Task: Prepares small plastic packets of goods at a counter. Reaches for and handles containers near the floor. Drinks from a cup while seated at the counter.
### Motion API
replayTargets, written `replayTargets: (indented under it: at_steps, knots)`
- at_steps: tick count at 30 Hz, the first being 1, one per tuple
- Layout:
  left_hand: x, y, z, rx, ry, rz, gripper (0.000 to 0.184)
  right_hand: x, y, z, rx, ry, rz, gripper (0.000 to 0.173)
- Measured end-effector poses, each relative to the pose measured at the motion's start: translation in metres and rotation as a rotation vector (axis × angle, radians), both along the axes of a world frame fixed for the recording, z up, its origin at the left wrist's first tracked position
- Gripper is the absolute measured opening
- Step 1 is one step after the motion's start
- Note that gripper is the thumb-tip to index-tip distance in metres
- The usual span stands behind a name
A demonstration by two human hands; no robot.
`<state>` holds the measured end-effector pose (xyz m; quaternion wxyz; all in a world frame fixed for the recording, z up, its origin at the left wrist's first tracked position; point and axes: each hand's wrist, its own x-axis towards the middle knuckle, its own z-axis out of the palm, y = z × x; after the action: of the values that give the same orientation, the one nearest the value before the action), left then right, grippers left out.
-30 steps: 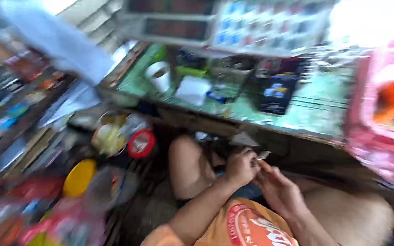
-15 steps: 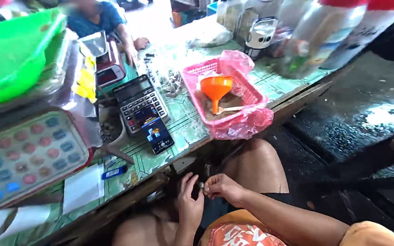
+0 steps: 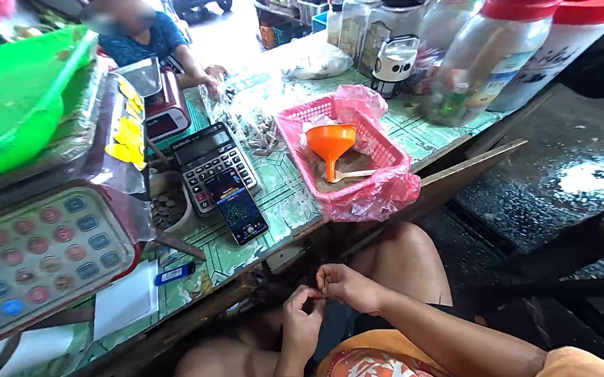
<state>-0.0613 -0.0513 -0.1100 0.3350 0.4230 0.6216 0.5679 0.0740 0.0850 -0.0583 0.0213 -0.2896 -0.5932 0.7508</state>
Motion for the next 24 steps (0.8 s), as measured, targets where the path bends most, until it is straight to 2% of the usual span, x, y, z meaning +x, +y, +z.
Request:
replayTargets:
  at_steps: [5,13,20,24]
  knots:
    - [0.001,-0.001,-0.002,-0.09,0.073,-0.005,0.004,-0.009,0.002,0.005,0.02,0.037,0.03,0.01]
    - [-0.004,0.003,0.018,-0.279,-0.036,-0.015,0.013,-0.023,0.006,0.007,-0.275,0.158,-0.27,0.008]
    - [-0.006,0.001,0.012,-0.146,-0.261,-0.079,0.007,-0.027,0.013,0.005,-0.504,0.162,-0.518,0.016]
    - [-0.005,0.0,0.014,-0.2,-0.351,-0.067,0.007,-0.027,0.018,0.001,-0.544,0.166,-0.59,0.017]
